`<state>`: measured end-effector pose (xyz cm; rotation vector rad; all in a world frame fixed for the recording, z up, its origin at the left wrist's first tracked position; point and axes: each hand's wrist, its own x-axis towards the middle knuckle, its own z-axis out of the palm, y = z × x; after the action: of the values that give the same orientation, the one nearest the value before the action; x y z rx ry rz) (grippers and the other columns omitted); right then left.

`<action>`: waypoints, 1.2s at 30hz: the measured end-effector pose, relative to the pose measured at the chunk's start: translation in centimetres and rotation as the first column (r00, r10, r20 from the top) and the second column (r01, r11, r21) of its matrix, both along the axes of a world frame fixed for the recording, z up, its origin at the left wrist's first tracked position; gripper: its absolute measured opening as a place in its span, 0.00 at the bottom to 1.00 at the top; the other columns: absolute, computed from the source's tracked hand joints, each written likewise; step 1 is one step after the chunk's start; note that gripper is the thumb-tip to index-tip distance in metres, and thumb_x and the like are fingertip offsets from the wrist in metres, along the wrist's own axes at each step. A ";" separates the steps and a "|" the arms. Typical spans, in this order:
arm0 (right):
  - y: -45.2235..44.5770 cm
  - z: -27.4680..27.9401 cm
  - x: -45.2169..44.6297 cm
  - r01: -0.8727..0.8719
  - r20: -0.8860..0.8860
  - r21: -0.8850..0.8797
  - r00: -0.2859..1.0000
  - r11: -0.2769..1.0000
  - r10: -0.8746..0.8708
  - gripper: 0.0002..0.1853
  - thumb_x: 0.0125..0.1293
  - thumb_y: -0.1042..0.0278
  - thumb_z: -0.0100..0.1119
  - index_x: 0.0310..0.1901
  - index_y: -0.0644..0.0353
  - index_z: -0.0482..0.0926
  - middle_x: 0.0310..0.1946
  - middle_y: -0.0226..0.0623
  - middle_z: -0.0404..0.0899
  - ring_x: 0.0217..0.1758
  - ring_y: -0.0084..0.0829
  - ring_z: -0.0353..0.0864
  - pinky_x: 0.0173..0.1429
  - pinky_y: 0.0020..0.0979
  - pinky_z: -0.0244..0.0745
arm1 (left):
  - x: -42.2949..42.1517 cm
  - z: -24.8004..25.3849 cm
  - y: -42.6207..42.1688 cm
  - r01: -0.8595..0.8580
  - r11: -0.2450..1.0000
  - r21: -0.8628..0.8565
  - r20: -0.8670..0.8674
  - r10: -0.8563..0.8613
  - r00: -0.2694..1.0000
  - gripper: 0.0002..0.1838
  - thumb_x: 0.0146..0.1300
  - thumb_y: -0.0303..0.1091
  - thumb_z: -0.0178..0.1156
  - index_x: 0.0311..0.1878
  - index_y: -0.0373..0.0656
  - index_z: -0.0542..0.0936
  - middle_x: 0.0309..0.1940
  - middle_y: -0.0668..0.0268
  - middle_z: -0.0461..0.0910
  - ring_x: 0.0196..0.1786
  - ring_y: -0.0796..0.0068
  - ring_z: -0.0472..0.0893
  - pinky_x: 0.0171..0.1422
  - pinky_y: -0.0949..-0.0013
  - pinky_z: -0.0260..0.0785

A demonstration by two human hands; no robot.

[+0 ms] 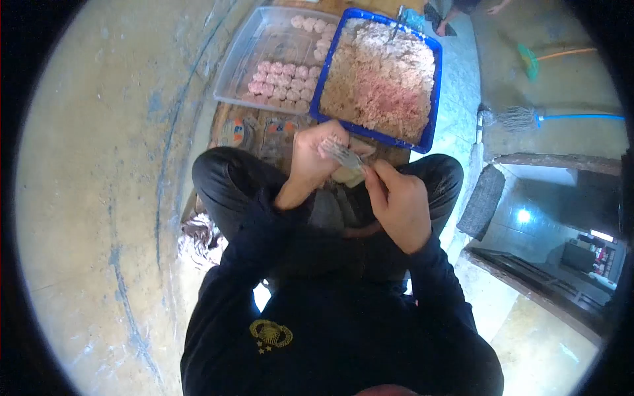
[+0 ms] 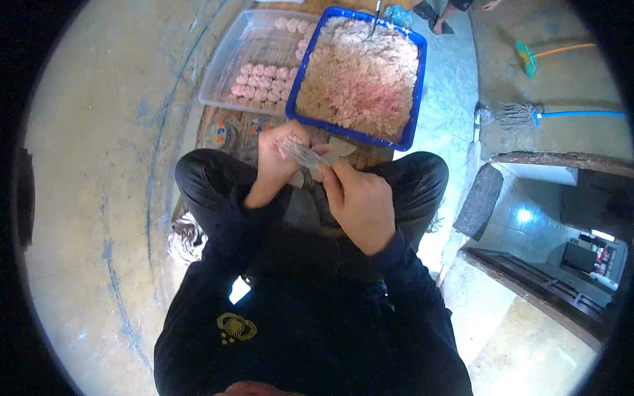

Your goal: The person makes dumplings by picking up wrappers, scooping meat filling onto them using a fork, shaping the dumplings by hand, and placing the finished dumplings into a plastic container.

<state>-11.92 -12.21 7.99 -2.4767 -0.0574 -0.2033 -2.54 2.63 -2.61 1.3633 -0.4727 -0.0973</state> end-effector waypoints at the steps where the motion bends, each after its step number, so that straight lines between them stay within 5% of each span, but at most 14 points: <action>1: 0.0 0.6 -0.1 0.032 0.025 0.069 0.999 0.997 -0.034 0.09 0.74 0.70 0.62 0.35 0.64 0.79 0.20 0.50 0.75 0.22 0.47 0.81 0.28 0.41 0.69 | 0.2 -0.1 -0.1 -0.018 0.998 -0.056 -0.036 0.016 0.999 0.16 0.53 0.17 0.78 0.28 0.41 0.77 0.30 0.74 0.80 0.32 0.86 0.76 0.38 0.76 0.71; 4: 0.3 0.9 -0.3 0.092 0.026 0.118 0.995 0.989 -0.096 0.08 0.75 0.70 0.61 0.36 0.64 0.80 0.20 0.49 0.75 0.22 0.48 0.80 0.28 0.41 0.69 | 0.6 -0.2 0.0 -0.071 0.996 -0.044 0.050 0.073 0.996 0.16 0.50 0.11 0.65 0.41 0.38 0.82 0.34 0.73 0.82 0.38 0.85 0.80 0.43 0.77 0.74; 7: -0.7 -1.3 0.7 0.015 0.142 0.045 0.990 0.999 -0.021 0.08 0.72 0.69 0.65 0.35 0.62 0.80 0.19 0.48 0.76 0.22 0.49 0.81 0.26 0.42 0.71 | 1.1 1.0 0.2 -0.093 0.980 0.177 -0.016 0.097 0.995 0.28 0.50 0.12 0.69 0.57 0.39 0.82 0.40 0.72 0.82 0.43 0.84 0.80 0.50 0.78 0.74; 9: -2.0 -0.4 0.0 0.129 0.082 0.262 0.984 0.956 -0.155 0.07 0.73 0.70 0.64 0.36 0.64 0.81 0.20 0.48 0.76 0.21 0.48 0.80 0.27 0.40 0.70 | 2.0 1.7 1.0 -0.063 0.974 0.218 -0.028 0.070 0.997 0.32 0.51 0.13 0.71 0.63 0.39 0.79 0.44 0.70 0.82 0.46 0.84 0.79 0.54 0.77 0.73; 11: -3.9 -0.2 -0.8 0.217 0.048 0.319 0.969 0.923 -0.244 0.09 0.75 0.71 0.62 0.37 0.67 0.81 0.23 0.50 0.77 0.22 0.41 0.79 0.29 0.37 0.70 | 2.5 2.9 2.1 0.141 0.989 -0.038 -0.309 -0.146 0.940 0.36 0.58 0.19 0.72 0.72 0.40 0.74 0.58 0.66 0.80 0.57 0.81 0.78 0.64 0.73 0.70; 14: -7.5 -2.5 -2.7 0.313 -0.007 0.236 0.947 0.920 -0.320 0.10 0.77 0.70 0.60 0.38 0.69 0.81 0.24 0.45 0.81 0.24 0.31 0.79 0.32 0.35 0.72 | 5.9 3.1 4.4 0.277 0.948 -0.156 -0.286 -0.312 0.906 0.31 0.65 0.19 0.66 0.72 0.40 0.73 0.60 0.65 0.81 0.58 0.77 0.81 0.65 0.70 0.72; 17: -10.1 -6.3 -5.2 0.366 -0.019 0.215 0.928 0.905 -0.371 0.11 0.78 0.69 0.60 0.38 0.68 0.81 0.24 0.42 0.81 0.24 0.28 0.78 0.31 0.34 0.71 | 9.4 5.6 7.2 0.291 0.940 0.180 -0.274 -0.236 0.932 0.25 0.66 0.19 0.64 0.67 0.40 0.75 0.56 0.66 0.83 0.55 0.73 0.83 0.63 0.67 0.75; 20: -10.8 -10.6 -7.6 0.483 -0.079 0.226 0.875 0.846 -0.478 0.12 0.78 0.67 0.60 0.38 0.67 0.82 0.23 0.43 0.79 0.22 0.26 0.77 0.29 0.33 0.70 | 15.2 6.3 10.7 0.296 0.752 0.588 -0.254 -0.176 0.951 0.22 0.65 0.17 0.64 0.62 0.41 0.77 0.53 0.67 0.84 0.55 0.73 0.84 0.61 0.67 0.76; 22: -10.5 -12.3 -8.5 0.486 -0.013 0.245 0.867 0.839 -0.498 0.12 0.78 0.66 0.61 0.36 0.65 0.82 0.22 0.44 0.79 0.20 0.27 0.77 0.26 0.33 0.68 | 21.4 0.8 15.6 0.424 0.726 0.541 -0.241 -0.349 0.906 0.19 0.64 0.18 0.62 0.58 0.43 0.80 0.49 0.69 0.85 0.53 0.76 0.84 0.57 0.67 0.76; 24: -10.3 -11.7 -8.2 0.460 -0.029 0.104 0.888 0.882 -0.459 0.12 0.77 0.65 0.61 0.35 0.63 0.82 0.20 0.44 0.79 0.19 0.33 0.79 0.25 0.35 0.69 | 25.4 -3.1 18.4 0.137 0.316 0.939 -0.043 -0.288 0.957 0.16 0.64 0.23 0.61 0.55 0.43 0.83 0.49 0.65 0.88 0.51 0.68 0.86 0.54 0.61 0.77; 28: -10.5 -12.1 -7.7 0.440 0.025 0.032 0.897 0.897 -0.441 0.12 0.76 0.65 0.63 0.34 0.62 0.81 0.18 0.44 0.78 0.18 0.39 0.80 0.25 0.37 0.68 | 26.4 -7.1 19.7 -0.063 0.126 0.990 0.111 -0.430 0.896 0.12 0.64 0.31 0.63 0.49 0.40 0.85 0.47 0.54 0.87 0.53 0.53 0.85 0.58 0.55 0.76; 30: -10.7 -11.8 -7.9 0.451 -0.036 0.062 0.893 0.890 -0.449 0.11 0.75 0.65 0.64 0.34 0.61 0.81 0.18 0.45 0.77 0.18 0.40 0.80 0.25 0.38 0.68 | 25.9 -8.8 19.5 -0.086 0.027 0.996 0.090 -0.296 0.951 0.14 0.64 0.33 0.61 0.50 0.41 0.86 0.48 0.53 0.87 0.55 0.44 0.83 0.62 0.52 0.74; 33: -10.6 -11.3 -7.6 0.451 -0.039 0.067 0.893 0.890 -0.449 0.11 0.75 0.65 0.64 0.34 0.61 0.81 0.18 0.46 0.76 0.18 0.41 0.80 0.25 0.38 0.68 | 26.7 -8.9 19.8 0.000 0.116 0.993 0.058 -0.491 0.869 0.16 0.66 0.35 0.62 0.53 0.41 0.86 0.47 0.51 0.88 0.54 0.46 0.85 0.61 0.52 0.75; 36: -10.4 -11.6 -7.3 0.440 -0.012 0.074 0.898 0.895 -0.440 0.11 0.74 0.66 0.65 0.34 0.60 0.81 0.18 0.46 0.76 0.19 0.42 0.81 0.24 0.38 0.68 | 27.1 -9.3 19.7 0.053 0.011 0.999 -0.045 -0.382 0.923 0.17 0.67 0.38 0.63 0.55 0.41 0.86 0.49 0.51 0.88 0.53 0.47 0.85 0.59 0.53 0.77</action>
<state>-19.23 -22.62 -3.66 -2.3808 0.5071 -0.3952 24.60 22.33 -11.96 2.7861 -0.9289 -0.6673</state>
